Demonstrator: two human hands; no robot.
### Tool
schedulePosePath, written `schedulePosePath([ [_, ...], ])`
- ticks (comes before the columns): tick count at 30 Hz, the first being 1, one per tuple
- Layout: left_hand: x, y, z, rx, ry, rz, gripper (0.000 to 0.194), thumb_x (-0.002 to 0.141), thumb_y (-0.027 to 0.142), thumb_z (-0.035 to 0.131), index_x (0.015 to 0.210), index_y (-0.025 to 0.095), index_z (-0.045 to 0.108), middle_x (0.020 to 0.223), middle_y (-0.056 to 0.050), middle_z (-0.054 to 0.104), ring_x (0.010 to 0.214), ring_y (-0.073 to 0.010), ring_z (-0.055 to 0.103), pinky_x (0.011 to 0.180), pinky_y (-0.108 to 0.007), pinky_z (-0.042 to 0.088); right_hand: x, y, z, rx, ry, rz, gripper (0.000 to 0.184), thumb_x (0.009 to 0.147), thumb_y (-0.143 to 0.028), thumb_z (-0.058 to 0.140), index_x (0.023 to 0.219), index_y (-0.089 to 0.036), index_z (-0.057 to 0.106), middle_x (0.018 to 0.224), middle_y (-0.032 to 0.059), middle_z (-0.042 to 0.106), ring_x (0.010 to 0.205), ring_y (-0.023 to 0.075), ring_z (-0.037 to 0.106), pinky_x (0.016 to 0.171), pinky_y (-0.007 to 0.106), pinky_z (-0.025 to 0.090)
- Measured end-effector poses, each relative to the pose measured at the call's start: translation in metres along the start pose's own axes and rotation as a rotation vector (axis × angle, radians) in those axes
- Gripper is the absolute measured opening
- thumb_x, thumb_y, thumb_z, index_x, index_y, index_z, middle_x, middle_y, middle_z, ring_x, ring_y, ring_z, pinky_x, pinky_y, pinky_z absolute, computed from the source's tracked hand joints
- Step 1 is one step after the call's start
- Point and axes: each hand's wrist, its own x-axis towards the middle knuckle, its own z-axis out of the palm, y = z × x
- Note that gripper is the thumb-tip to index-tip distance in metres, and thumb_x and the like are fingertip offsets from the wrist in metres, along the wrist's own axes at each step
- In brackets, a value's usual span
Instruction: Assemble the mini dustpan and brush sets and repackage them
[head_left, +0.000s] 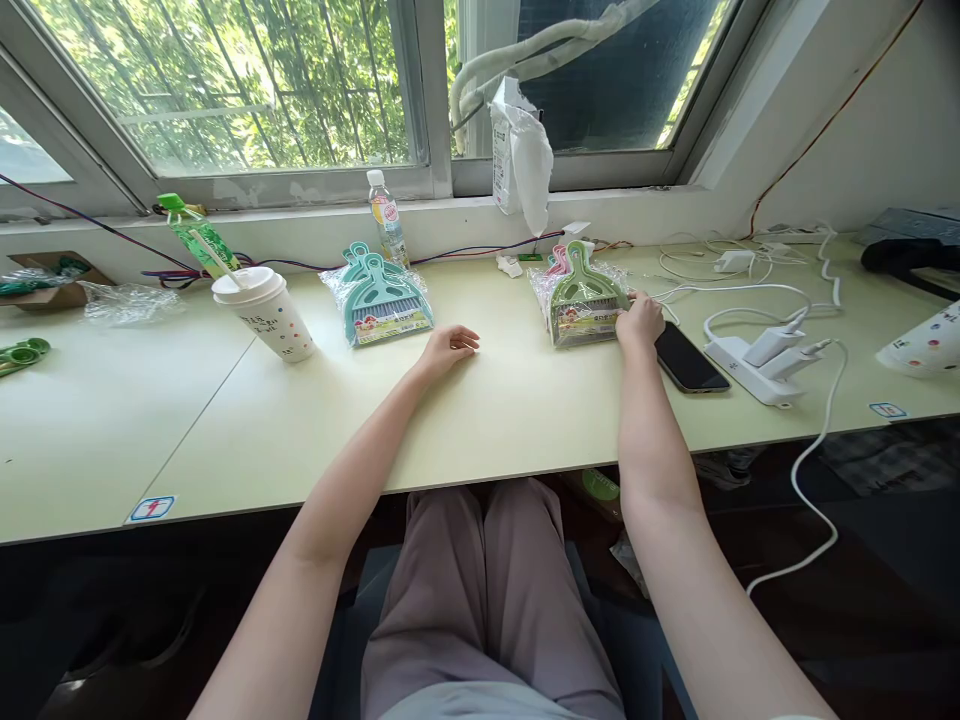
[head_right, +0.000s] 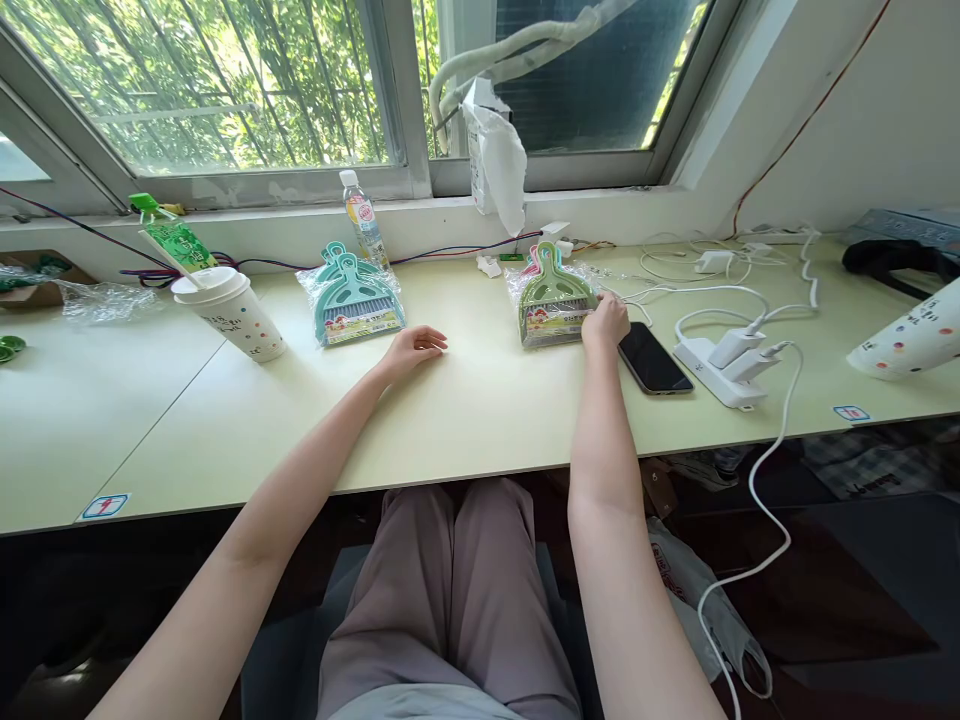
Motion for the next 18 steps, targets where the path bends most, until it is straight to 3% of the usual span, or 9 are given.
schedulePosePath([
  [5, 0.000, 0.001, 0.000, -0.006, 0.009, 0.002, 0.027, 0.064, 0.013, 0.074, 0.091, 0.015, 0.070, 0.086, -0.008, 0.075, 0.081, -0.0178, 0.070, 0.086, -0.038, 0.055, -0.004, -0.002, 0.001, -0.052, 0.069, -0.020, 0.040, 0.089, -0.020, 0.050, 0.127, -0.018, 0.061, 0.135, 0.0180, 0.057, 0.127, 0.0338, 0.048, 0.100, 0.051, 0.044],
  [11, 0.000, 0.001, 0.000, 0.013, 0.061, 0.017, 0.022, 0.066, 0.010, 0.071, 0.088, 0.015, 0.071, 0.086, -0.007, 0.074, 0.083, -0.0180, 0.070, 0.087, -0.039, 0.056, -0.004, -0.009, 0.010, -0.064, 0.092, -0.007, 0.042, 0.089, -0.016, 0.046, 0.130, -0.013, 0.056, 0.135, 0.0223, 0.054, 0.127, 0.0348, 0.047, 0.103, 0.055, 0.037],
  [18, 0.003, 0.001, -0.019, -0.011, 0.214, 0.056, 0.012, 0.078, 0.008, 0.063, 0.087, 0.014, 0.069, 0.090, -0.008, 0.072, 0.080, -0.0143, 0.068, 0.090, -0.038, 0.055, -0.015, -0.008, 0.023, 0.075, 0.298, -0.152, 0.049, 0.097, -0.015, 0.021, 0.133, -0.019, 0.054, 0.134, 0.0185, 0.060, 0.123, 0.0317, 0.048, 0.099, 0.048, 0.037],
])
